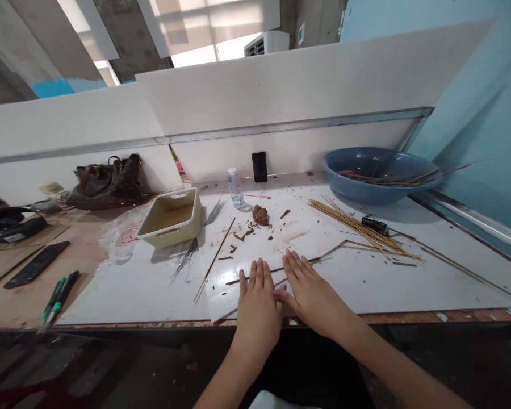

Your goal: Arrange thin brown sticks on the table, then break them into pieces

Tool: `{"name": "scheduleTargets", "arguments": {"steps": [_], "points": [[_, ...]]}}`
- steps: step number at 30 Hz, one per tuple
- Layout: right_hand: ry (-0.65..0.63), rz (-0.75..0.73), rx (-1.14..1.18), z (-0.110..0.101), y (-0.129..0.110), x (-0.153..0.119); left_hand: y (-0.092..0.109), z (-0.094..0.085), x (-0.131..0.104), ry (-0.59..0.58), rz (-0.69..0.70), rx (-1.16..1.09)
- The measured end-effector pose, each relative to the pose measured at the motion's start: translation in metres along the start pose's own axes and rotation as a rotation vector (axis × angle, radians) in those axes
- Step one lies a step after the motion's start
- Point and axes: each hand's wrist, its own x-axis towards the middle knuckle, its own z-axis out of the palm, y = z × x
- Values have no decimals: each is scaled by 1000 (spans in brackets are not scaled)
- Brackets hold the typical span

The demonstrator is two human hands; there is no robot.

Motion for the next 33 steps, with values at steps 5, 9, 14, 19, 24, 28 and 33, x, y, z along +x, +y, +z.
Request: {"name": "scheduleTargets", "arguments": {"steps": [5,9,14,19,24,28,33], "points": [[-30,25,29,1,4,12,-9,-4,9,-27,29,-4],[68,6,34,19,0,-24,-8,4,-29,64,102,-24],[5,34,54,10,0,-3,-7,-4,-11,13,15,-30],[2,83,42,6,-5,7,-11,-10,-4,-30,19,-28],[20,59,27,15,-8,-24,-13,6,-35,46,78,-26],[-93,100,71,-7,-4,11,-11,2,-8,66,0,3],[-104,131,81,-12,-8,15,-7,-3,-3,26,-56,40]]}}
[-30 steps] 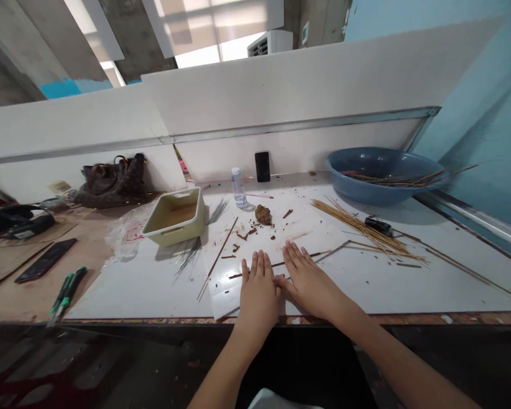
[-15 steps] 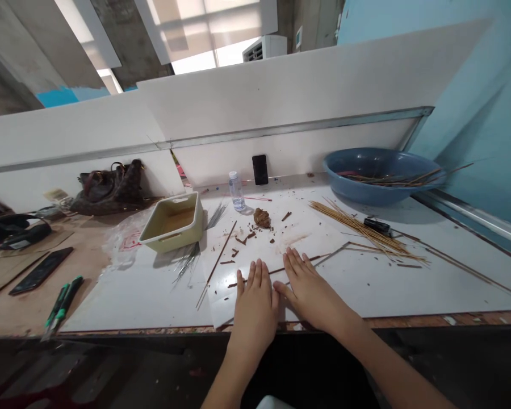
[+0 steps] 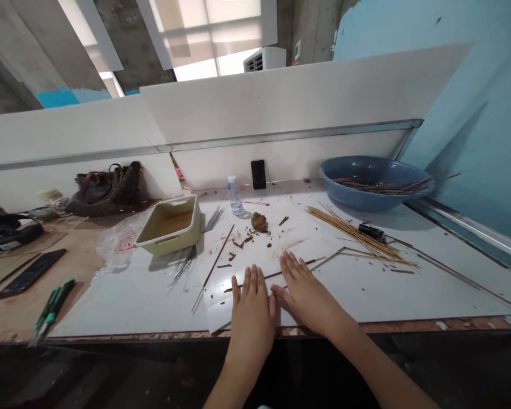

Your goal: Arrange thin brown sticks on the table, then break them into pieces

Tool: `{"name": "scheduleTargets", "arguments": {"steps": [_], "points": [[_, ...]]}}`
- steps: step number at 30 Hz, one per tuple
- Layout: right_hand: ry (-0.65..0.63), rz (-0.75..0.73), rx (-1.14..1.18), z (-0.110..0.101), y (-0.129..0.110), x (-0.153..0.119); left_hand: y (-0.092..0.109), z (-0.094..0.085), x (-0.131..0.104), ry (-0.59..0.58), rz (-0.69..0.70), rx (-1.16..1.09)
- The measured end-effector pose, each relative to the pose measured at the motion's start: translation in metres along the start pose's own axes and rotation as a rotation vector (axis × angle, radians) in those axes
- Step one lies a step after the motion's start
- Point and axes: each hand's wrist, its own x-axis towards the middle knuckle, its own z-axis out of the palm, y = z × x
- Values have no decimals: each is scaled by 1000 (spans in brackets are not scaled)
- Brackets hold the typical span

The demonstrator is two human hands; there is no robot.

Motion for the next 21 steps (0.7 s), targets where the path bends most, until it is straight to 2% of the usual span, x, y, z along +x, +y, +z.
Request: {"name": "scheduleTargets", "arguments": {"steps": [3,5,7,10,12,14,18,20,21], "points": [[36,10,0,20,0,-32,-1,5,-25,-33,66,24],[41,19,-2,26,1,-41,-3,5,-30,-63,89,27],[18,20,-7,19,1,-30,-4,-1,-19,-95,68,13],[-37,35,-16,-2,-2,6,-6,-15,13,-149,-4,-18],[-39,49,-26,-9,-5,19,-8,-20,24,-158,-13,-26],[-18,57,-33,-5,-7,13,-9,-18,16,-168,1,-23],[20,52,-18,17,-6,-31,-10,-4,-26,-124,82,-3],[0,43,-14,18,-4,-38,-8,-1,-31,-106,101,2],[-24,39,-17,14,-4,-34,-7,-2,-27,-113,93,2]]}}
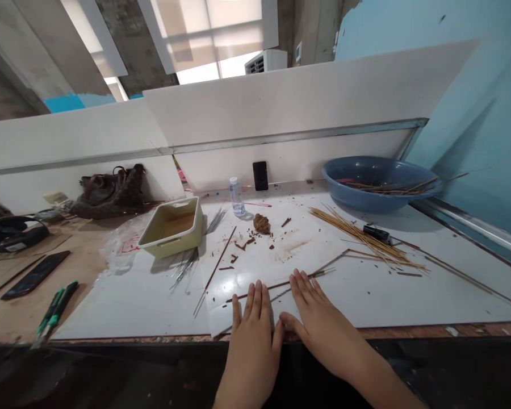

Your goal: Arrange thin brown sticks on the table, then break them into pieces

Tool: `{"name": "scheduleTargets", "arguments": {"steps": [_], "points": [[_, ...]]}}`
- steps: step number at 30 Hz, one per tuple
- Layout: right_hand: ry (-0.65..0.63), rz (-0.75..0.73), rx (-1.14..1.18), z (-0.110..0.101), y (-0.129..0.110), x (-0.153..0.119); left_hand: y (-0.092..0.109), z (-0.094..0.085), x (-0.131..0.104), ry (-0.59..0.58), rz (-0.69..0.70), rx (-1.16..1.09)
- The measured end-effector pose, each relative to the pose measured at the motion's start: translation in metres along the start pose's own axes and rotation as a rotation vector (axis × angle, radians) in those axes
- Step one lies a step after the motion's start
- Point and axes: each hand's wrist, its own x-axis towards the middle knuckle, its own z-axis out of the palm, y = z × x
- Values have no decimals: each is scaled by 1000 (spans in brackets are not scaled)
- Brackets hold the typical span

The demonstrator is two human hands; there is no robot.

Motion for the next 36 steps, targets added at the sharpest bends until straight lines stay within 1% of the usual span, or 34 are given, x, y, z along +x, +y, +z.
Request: {"name": "scheduleTargets", "arguments": {"steps": [2,4,5,6,7,8,9,11,13,15,17,18,20,22,24,26,28,30,32,33,35,36], "points": [[-53,-6,-14,-15,-1,20,1,-10,21,-41,-47,-5],[-70,27,-39,-30,-5,44,1,-22,46,-63,-133,1],[-78,41,-41,-35,-7,52,1,-26,54,-69,-149,5],[-79,58,-46,-37,-10,55,0,-29,57,-67,-152,6],[-78,72,-47,-37,-12,53,-1,-28,56,-62,-142,7],[-75,81,-42,-33,-13,46,-2,-25,49,-53,-119,6],[-71,92,-42,-27,-14,36,-4,-20,39,-42,-97,5],[-61,66,-4,-13,-13,13,-7,-8,16,-30,-6,0],[-46,48,11,-4,-11,-1,-9,0,3,-23,32,0],[-31,36,7,-6,-8,5,-9,-2,8,-31,13,-1],[-33,21,-6,-16,-7,25,-6,-11,26,-48,-52,-5],[-54,12,-10,-21,-7,36,-5,-16,37,-52,-102,-10],[-55,15,-16,-27,-6,52,-3,-23,50,-50,-164,-13],[-39,33,-19,-21,-5,48,-2,-22,47,-40,-170,-21],[-11,33,-18,-8,-3,28,-1,-14,30,-23,-129,-29],[17,-2,-8,5,0,7,0,-6,11,6,-77,-21],[25,-19,-7,9,0,-1,-1,-2,5,11,-55,-18],[0,-24,-16,0,-2,8,-2,-6,16,-5,-73,-22],[-30,-18,-32,-14,-5,27,-2,-14,36,5,-151,1],[-24,-20,-35,-19,-6,35,-2,-17,45,9,-174,11],[-22,-15,-47,-23,-6,41,-3,-21,51,-9,-191,13],[-15,-16,-54,-22,-6,38,-3,-21,48,-13,-183,11]]}}
